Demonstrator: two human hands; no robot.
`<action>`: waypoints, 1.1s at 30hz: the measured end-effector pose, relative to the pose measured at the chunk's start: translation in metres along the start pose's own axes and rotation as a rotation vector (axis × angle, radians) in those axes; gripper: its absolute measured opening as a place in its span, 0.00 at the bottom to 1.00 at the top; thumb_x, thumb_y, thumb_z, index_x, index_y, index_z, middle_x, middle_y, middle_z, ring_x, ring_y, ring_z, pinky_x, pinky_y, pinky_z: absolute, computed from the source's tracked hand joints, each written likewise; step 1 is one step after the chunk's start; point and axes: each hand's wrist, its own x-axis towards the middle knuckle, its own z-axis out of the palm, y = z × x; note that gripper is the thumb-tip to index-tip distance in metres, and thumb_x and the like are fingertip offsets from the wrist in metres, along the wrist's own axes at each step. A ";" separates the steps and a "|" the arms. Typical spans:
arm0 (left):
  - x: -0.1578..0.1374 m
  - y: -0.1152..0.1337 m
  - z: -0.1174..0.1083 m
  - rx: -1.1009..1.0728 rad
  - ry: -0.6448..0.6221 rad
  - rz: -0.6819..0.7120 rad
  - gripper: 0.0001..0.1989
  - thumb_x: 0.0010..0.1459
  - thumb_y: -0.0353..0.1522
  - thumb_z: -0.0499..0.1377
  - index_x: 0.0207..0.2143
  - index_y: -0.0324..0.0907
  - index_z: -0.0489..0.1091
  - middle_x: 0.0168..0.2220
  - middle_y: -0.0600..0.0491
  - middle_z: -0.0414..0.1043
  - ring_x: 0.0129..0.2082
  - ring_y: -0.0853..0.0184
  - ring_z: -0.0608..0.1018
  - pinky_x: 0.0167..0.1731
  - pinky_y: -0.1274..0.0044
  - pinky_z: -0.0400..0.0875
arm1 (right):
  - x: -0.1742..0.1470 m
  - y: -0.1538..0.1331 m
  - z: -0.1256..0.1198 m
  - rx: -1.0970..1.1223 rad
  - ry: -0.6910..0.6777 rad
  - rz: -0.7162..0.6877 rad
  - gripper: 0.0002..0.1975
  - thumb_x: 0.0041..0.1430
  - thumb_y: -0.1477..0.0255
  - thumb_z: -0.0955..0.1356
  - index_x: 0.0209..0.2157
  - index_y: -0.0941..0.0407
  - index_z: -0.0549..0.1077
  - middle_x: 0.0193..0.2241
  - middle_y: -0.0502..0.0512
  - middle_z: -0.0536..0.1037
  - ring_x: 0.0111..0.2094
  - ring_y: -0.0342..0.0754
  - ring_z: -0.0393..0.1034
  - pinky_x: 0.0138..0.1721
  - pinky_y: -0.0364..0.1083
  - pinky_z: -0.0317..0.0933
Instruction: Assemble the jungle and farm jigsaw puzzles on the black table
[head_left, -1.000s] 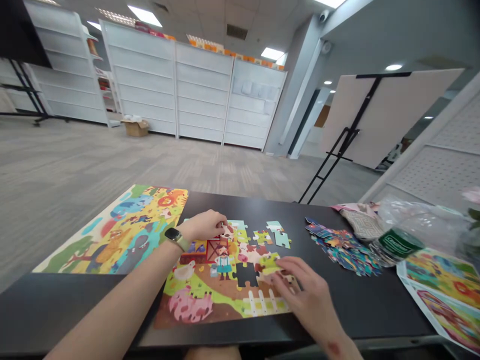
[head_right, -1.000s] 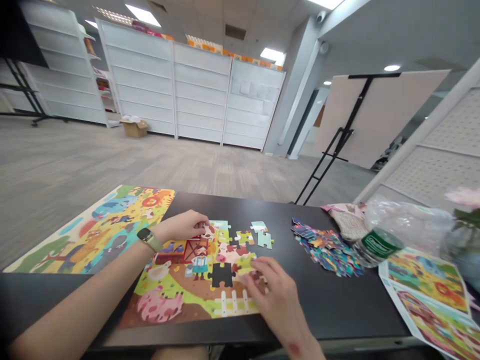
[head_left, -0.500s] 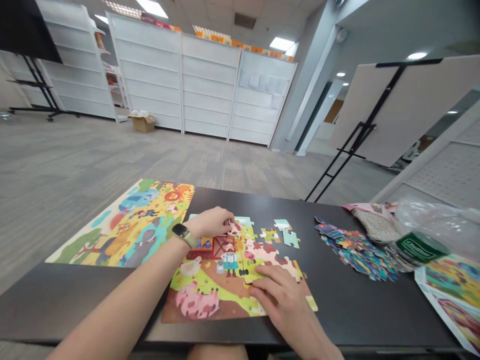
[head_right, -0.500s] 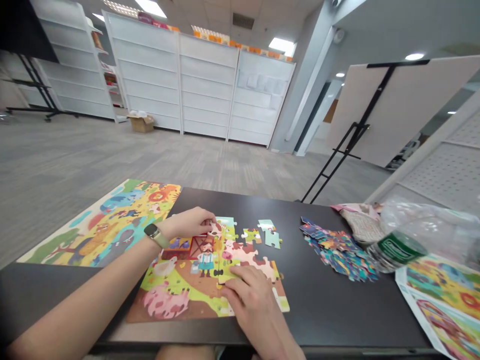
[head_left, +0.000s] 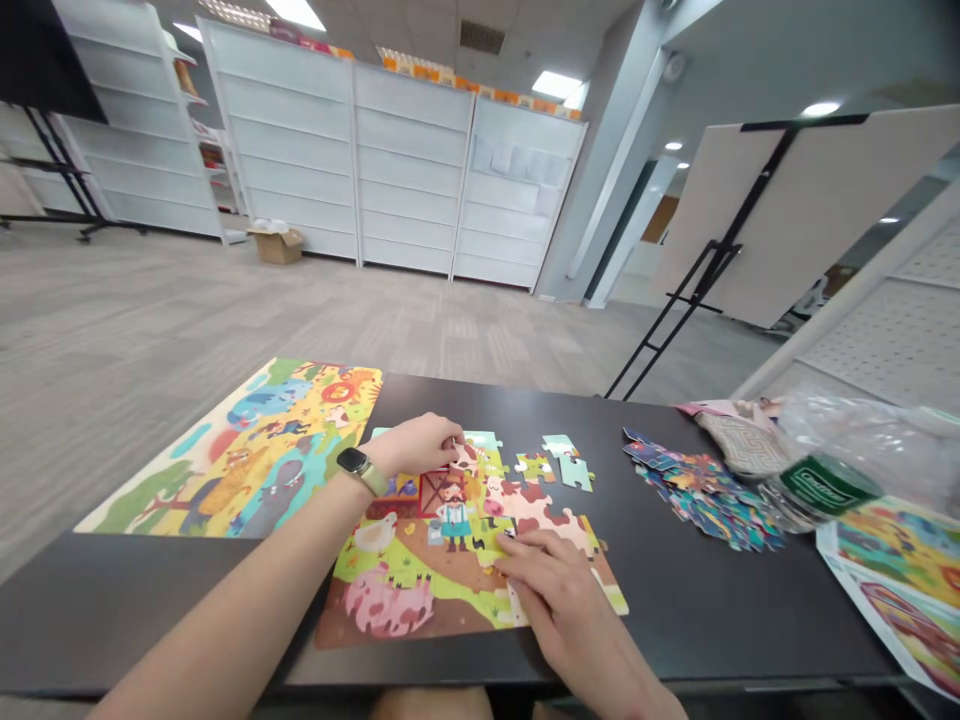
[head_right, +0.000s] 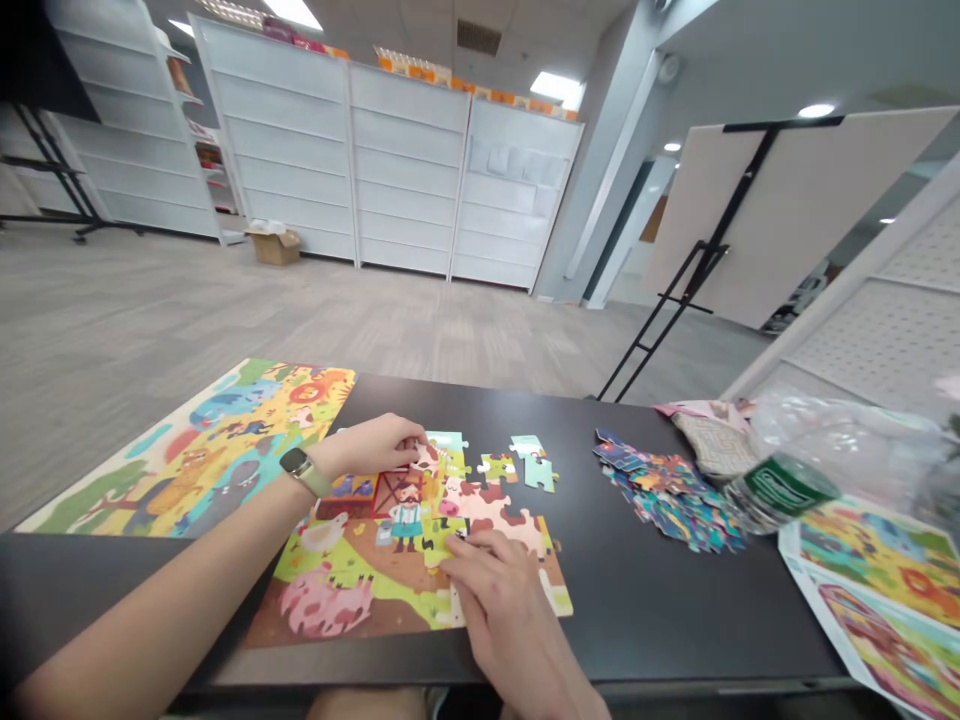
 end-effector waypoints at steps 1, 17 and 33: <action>0.000 0.001 0.000 -0.004 -0.003 0.000 0.12 0.60 0.31 0.56 0.42 0.40 0.77 0.37 0.49 0.80 0.34 0.64 0.79 0.31 0.78 0.65 | 0.000 -0.001 0.001 -0.004 0.013 0.003 0.16 0.64 0.81 0.63 0.46 0.51 0.77 0.51 0.54 0.79 0.51 0.54 0.70 0.50 0.56 0.68; 0.002 -0.004 0.002 -0.025 0.006 0.024 0.11 0.60 0.30 0.56 0.41 0.40 0.77 0.34 0.50 0.79 0.32 0.65 0.78 0.30 0.79 0.64 | -0.001 -0.001 -0.001 0.004 0.033 0.004 0.15 0.66 0.79 0.62 0.46 0.52 0.76 0.51 0.55 0.79 0.53 0.54 0.69 0.54 0.55 0.64; 0.003 -0.003 0.002 -0.134 0.013 0.076 0.11 0.59 0.30 0.57 0.40 0.39 0.78 0.30 0.52 0.79 0.29 0.66 0.77 0.30 0.79 0.64 | 0.037 -0.052 0.022 0.164 -0.101 -0.224 0.15 0.65 0.77 0.62 0.51 0.53 0.73 0.57 0.54 0.75 0.57 0.48 0.67 0.58 0.48 0.59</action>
